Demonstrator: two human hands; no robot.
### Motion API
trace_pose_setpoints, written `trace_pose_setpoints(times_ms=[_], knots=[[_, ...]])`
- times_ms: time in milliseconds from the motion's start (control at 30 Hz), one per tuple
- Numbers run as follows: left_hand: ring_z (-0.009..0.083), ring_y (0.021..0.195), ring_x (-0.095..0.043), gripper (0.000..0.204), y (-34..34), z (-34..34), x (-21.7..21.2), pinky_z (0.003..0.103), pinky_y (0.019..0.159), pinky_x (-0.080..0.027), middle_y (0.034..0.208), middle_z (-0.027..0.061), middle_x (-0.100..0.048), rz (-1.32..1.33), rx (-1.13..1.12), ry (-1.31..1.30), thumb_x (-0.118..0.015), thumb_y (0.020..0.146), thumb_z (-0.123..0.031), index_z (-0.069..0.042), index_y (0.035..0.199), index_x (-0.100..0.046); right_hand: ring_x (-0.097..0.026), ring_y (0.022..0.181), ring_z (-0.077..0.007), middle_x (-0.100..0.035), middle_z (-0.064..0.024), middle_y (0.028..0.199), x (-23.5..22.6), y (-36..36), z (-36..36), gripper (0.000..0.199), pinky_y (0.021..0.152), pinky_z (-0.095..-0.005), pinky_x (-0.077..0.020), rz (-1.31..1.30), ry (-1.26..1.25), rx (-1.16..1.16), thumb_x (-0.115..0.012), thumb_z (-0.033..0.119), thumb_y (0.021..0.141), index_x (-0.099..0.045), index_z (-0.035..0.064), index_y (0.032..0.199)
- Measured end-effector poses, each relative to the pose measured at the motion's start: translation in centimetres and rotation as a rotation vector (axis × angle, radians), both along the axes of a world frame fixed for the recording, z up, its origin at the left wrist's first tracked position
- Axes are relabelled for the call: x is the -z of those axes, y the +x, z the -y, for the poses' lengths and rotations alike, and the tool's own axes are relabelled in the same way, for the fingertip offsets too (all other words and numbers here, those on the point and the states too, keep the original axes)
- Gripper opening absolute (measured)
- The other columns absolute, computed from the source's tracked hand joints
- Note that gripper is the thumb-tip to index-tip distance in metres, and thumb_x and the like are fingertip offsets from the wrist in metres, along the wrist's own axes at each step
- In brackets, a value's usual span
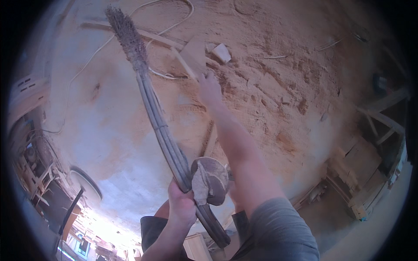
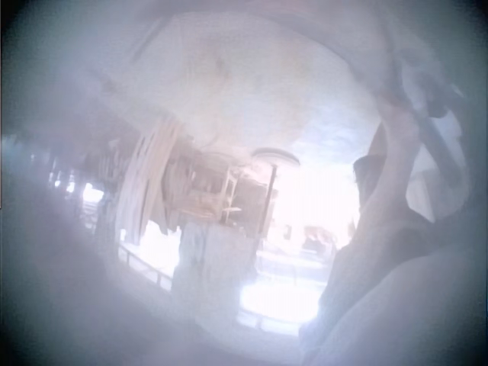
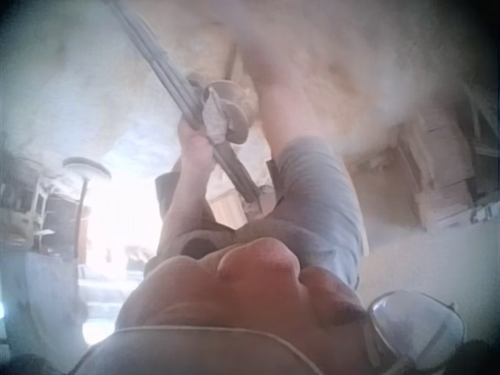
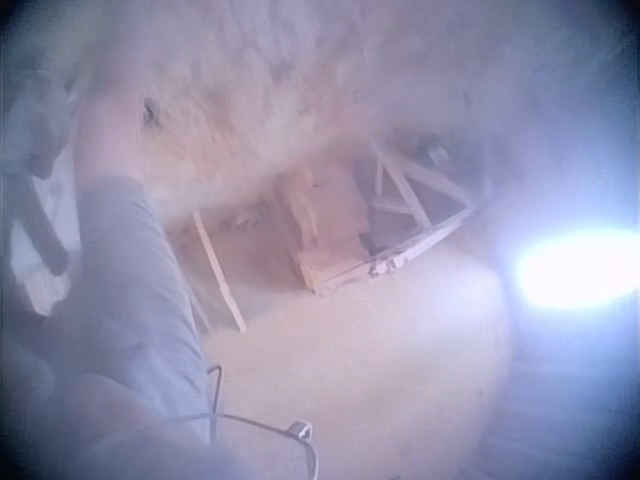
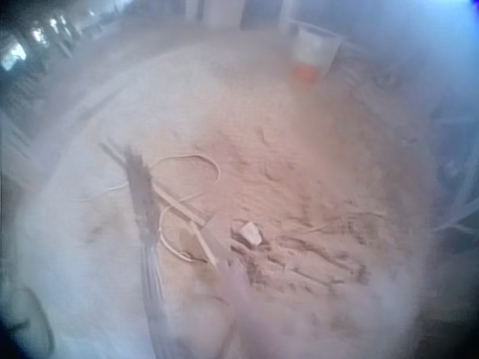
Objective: The person sweeps sawdust and small wood scraps into piles using a broom and picks up debris by hand.
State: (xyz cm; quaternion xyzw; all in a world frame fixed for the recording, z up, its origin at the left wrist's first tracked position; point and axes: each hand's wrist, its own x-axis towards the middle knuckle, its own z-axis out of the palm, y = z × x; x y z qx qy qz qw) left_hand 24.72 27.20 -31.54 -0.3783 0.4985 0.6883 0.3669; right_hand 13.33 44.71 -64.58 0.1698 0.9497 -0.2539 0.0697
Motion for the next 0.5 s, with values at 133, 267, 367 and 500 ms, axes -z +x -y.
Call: trace_pose_setpoints(times_ms=[133,267,367,500], knots=[[0.0214,0.101,-0.067,0.038,-0.3,0.8,-0.1,0.035,0.087,-0.056,0.116,0.0127,-0.064,0.012,0.002,-0.04,-0.055,0.094,0.003,0.003,0.132,-0.048,-0.06,0.099,-0.0387,-0.055,-0.0182,0.111,-3.6,4.3,-0.8,0.032,0.081,-0.0481,-0.0514,0.066,-0.183,0.137,-0.065,0.003,0.078,-0.058,0.0084,0.109],[0.0226,0.101,-0.067,0.037,0.1,1.4,0.2,0.036,0.087,-0.057,0.117,0.0141,-0.064,0.019,-0.069,-0.043,-0.054,0.095,0.001,0.003,0.131,-0.049,-0.06,0.105,-0.0388,-0.058,-0.0194,0.116,-3.0,8.4,-11.4,0.026,0.086,-0.0497,-0.0513,-0.108,0.006,0.209,-0.063,0.015,0.085,-0.06,0.01,0.11],[0.0235,0.102,-0.067,0.036,0.2,1.1,0.3,0.037,0.089,-0.057,0.119,0.0152,-0.064,0.065,-0.106,-0.013,-0.053,0.095,0.001,0.004,0.131,-0.05,-0.062,0.11,-0.0364,-0.064,-0.0175,0.117,-3.3,9.6,-21.0,0.038,0.088,-0.0452,-0.0505,-0.038,0.144,0.366,-0.071,0.012,0.079,-0.062,0.0045,0.115],[0.0234,0.104,-0.067,0.036,0.1,1.1,0.7,0.038,0.09,-0.058,0.12,0.0153,-0.064,0.116,-0.079,0.049,-0.05,0.096,0.003,0.004,0.132,-0.049,-0.067,0.097,-0.0342,-0.069,-0.018,0.103,-2.6,9.9,-21.7,0.047,0.084,-0.0424,-0.0516,0.258,0.138,0.415,-0.074,0.013,0.077,-0.062,0.0032,0.121]])
